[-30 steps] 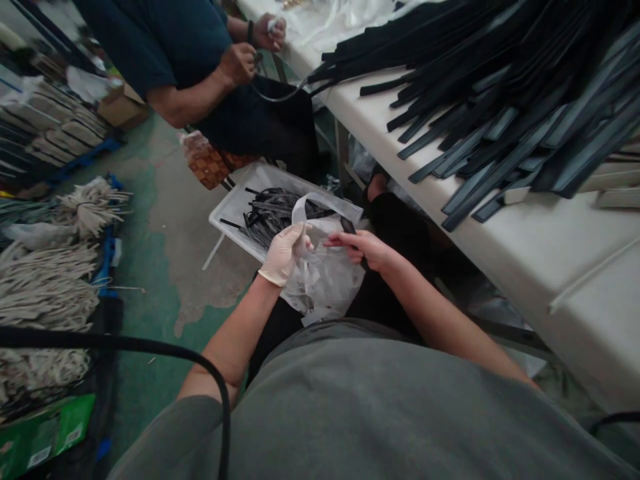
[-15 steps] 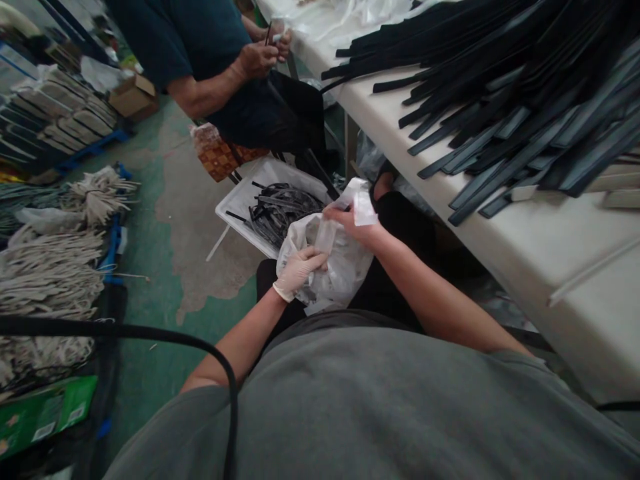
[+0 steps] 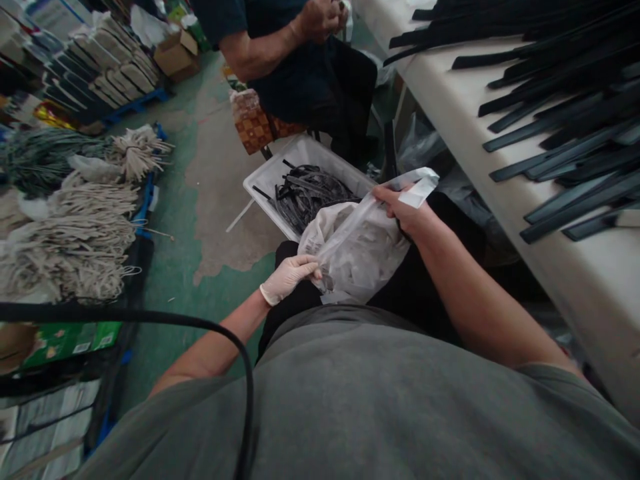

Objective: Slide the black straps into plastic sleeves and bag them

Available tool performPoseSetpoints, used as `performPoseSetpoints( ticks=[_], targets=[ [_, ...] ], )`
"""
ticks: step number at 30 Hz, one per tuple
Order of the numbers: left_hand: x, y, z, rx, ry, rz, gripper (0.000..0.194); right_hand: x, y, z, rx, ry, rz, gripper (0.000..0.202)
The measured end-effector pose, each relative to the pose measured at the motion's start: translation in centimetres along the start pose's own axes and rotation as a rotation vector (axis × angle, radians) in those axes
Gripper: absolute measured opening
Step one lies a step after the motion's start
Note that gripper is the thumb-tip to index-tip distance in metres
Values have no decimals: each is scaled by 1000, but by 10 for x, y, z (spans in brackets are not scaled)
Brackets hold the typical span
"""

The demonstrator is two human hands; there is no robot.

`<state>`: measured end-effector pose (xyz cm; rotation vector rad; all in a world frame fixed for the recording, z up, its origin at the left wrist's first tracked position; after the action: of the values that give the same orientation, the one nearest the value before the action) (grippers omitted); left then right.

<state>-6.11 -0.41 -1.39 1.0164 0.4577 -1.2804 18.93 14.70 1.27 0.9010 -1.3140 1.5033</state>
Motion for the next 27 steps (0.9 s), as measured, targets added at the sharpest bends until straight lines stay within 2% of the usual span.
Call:
performPoseSetpoints(
  ticks=[4,6,8,10,13,16,19,21,24,27],
  targets=[
    [2,-4,-3,-22,23,19,34,1,6,-3,-2,24,-91,38],
    [4,-3,-8,-57,36,99,35,-6,13,0,51,102,-219,42],
    [6,-1,-15,-113,48,205,36,-17,32,13,199,239,-341,52],
    [11,3,-23,-156,46,275,35,-28,58,39,388,356,-388,63],
    [19,16,-33,-143,17,271,32,-37,90,81,549,412,-389,59],
    [25,28,-38,-79,-3,158,31,-38,99,100,449,386,-354,41],
    [29,34,-39,-47,-27,46,31,-35,88,95,273,309,-236,31],
    [30,34,-40,-58,-28,26,29,-35,80,88,205,255,-153,26],
    [26,31,-44,-88,34,-15,24,-32,75,81,210,116,32,19],
    [15,29,-46,-122,148,-98,25,-27,72,79,200,-41,313,16]
  ],
)
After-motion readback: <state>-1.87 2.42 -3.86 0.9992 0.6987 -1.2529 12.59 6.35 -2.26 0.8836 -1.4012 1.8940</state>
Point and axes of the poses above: each hand's wrist, its own z-axis away from the middle knuckle, its own y-axis out of the palm, x = y × z, the point moved 7 cm from there along -z, towards the middle knuckle, and after that the axes turned 12 degrees about z, right-handed, at the moved point
